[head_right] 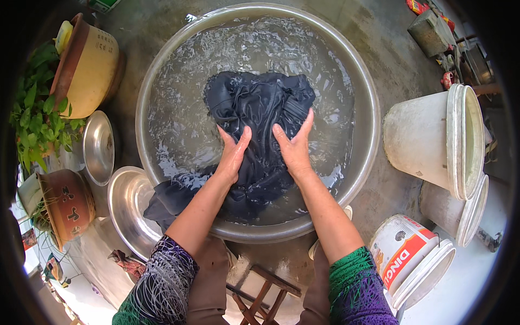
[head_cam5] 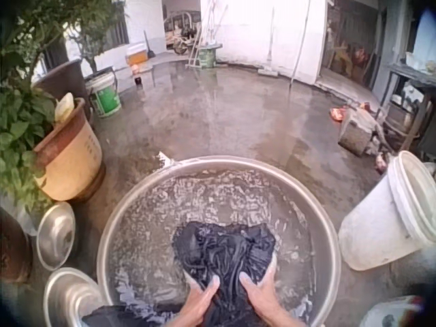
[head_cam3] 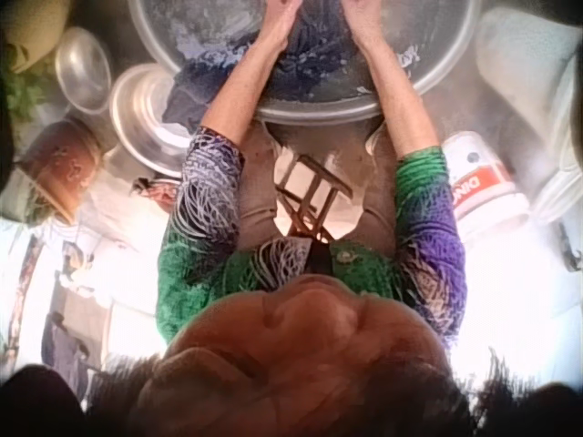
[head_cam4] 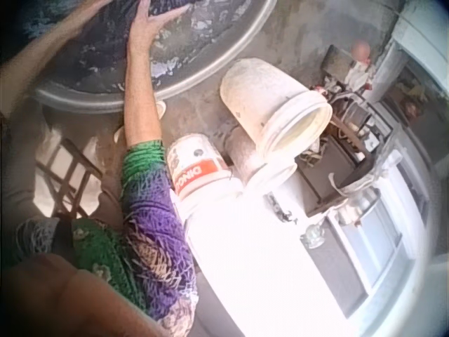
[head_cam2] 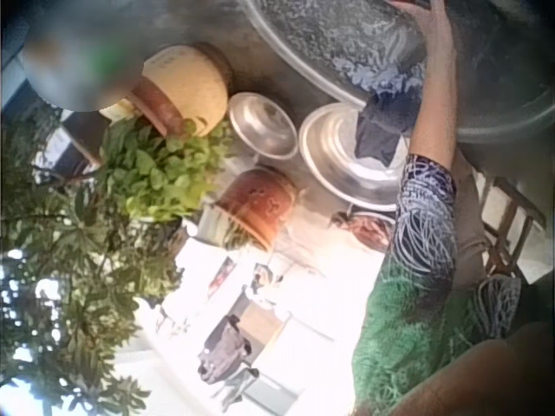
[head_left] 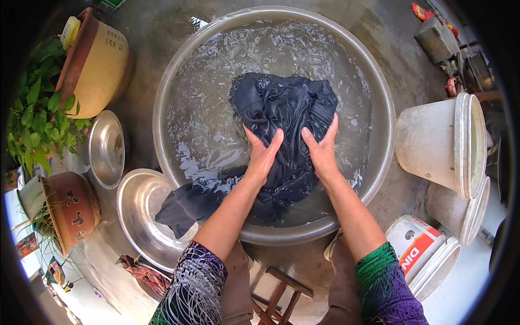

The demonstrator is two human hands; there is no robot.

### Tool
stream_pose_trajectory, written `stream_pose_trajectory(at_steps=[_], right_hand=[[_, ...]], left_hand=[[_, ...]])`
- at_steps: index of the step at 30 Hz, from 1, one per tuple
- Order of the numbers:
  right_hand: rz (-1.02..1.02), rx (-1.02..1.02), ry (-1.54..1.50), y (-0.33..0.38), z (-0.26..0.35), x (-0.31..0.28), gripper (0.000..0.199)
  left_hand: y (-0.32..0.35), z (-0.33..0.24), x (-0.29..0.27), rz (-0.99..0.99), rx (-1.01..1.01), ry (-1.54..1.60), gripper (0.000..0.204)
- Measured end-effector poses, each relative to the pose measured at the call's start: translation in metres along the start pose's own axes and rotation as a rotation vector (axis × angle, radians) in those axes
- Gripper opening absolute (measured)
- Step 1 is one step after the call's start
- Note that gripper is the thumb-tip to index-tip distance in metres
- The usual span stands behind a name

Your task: The person hangs a yellow cloth and a patterned cloth on a clothesline using hangers. Then the person sits on a small stool and washes a dark garment by hand in a large metal basin filled with water, repeatedly submerging and wringing the fabric.

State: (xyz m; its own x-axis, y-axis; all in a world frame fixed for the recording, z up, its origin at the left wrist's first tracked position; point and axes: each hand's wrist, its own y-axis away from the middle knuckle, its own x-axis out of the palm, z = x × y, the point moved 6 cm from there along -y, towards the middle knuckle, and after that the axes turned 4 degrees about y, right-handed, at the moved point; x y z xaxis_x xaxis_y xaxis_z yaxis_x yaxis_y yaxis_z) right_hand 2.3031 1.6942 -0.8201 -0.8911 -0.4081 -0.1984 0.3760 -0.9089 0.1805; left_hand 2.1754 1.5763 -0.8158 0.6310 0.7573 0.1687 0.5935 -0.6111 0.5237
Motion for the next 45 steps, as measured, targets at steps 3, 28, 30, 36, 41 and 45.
stream_pose_trajectory(at_steps=[3,28,30,36,41,45], right_hand=[[0.018,-0.181,0.204,0.029,0.053,0.033,0.090],[-0.092,-0.033,1.108,-0.079,0.040,-0.104,0.057],[-0.045,-0.366,1.370,-0.066,0.080,-0.070,0.072],[0.530,-0.972,1.214,-0.063,0.107,0.062,0.089],[0.604,-0.802,1.454,-0.100,0.070,0.062,0.061],[0.434,-0.552,1.436,-0.112,0.068,0.039,0.045]], left_hand=[[-0.024,0.034,0.007,0.098,-0.244,0.364,0.088],[-0.050,-0.072,-0.123,0.069,0.187,0.350,0.067],[-0.044,-0.079,-0.111,-0.101,0.257,0.140,0.068],[-0.032,-0.088,-0.028,0.232,0.477,-0.432,0.078],[-0.032,-0.079,-0.048,-0.046,0.410,-0.359,0.065],[-0.015,-0.052,-0.061,-0.185,0.338,-0.676,0.072]])
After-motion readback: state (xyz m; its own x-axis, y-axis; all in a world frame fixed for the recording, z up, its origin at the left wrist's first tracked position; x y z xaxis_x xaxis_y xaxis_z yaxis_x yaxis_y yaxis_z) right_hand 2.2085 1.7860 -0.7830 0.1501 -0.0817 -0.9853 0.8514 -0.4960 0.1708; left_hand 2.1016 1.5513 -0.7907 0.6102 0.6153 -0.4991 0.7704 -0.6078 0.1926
